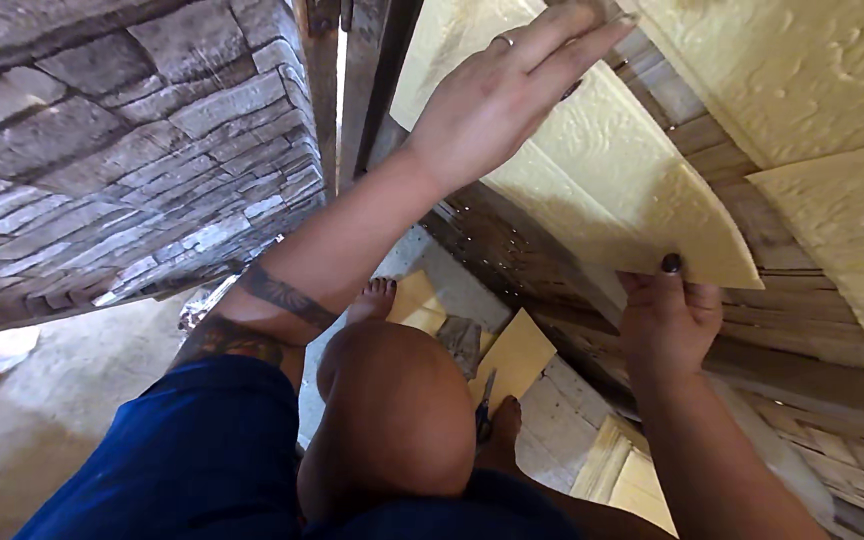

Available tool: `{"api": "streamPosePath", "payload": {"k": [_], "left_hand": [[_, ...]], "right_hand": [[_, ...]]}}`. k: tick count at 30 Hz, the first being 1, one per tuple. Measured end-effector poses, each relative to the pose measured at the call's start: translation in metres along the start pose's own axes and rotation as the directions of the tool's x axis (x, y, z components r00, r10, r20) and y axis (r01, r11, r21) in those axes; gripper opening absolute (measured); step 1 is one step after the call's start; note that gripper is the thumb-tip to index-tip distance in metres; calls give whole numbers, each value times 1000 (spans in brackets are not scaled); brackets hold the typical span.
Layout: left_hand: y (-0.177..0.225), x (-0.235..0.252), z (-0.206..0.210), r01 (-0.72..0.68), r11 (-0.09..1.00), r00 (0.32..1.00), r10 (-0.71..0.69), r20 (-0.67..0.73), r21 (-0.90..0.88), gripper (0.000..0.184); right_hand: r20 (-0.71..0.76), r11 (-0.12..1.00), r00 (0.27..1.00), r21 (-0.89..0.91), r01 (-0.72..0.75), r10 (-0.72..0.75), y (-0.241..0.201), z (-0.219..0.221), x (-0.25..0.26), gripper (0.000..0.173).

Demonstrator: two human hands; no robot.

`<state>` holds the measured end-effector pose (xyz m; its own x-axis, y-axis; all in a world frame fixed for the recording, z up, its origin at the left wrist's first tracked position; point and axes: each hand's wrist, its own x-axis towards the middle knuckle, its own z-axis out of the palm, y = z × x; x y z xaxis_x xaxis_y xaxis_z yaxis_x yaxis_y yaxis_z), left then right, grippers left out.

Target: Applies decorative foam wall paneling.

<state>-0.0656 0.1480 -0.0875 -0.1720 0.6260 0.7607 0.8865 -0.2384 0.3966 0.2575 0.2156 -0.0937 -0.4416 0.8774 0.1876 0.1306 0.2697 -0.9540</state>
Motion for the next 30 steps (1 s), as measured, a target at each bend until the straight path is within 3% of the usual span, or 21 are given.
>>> {"api": "streamPosePath", "payload": {"k": [6,12,30], "left_hand": [[4,6,6,45,999,998,-45,-48,-3,26],[-2,13,17,5,998,991,4,-135,63,27],[-3,19,28,108,986,976,-80,-202,130,26]], "right_hand": [[-8,1000,1000,-15,-12,12,-1,2,3,20],[-4,1000,1000,17,-10,10,0,7,8,19],[44,996,999,80,-34,30,2,24,1,18]]}}
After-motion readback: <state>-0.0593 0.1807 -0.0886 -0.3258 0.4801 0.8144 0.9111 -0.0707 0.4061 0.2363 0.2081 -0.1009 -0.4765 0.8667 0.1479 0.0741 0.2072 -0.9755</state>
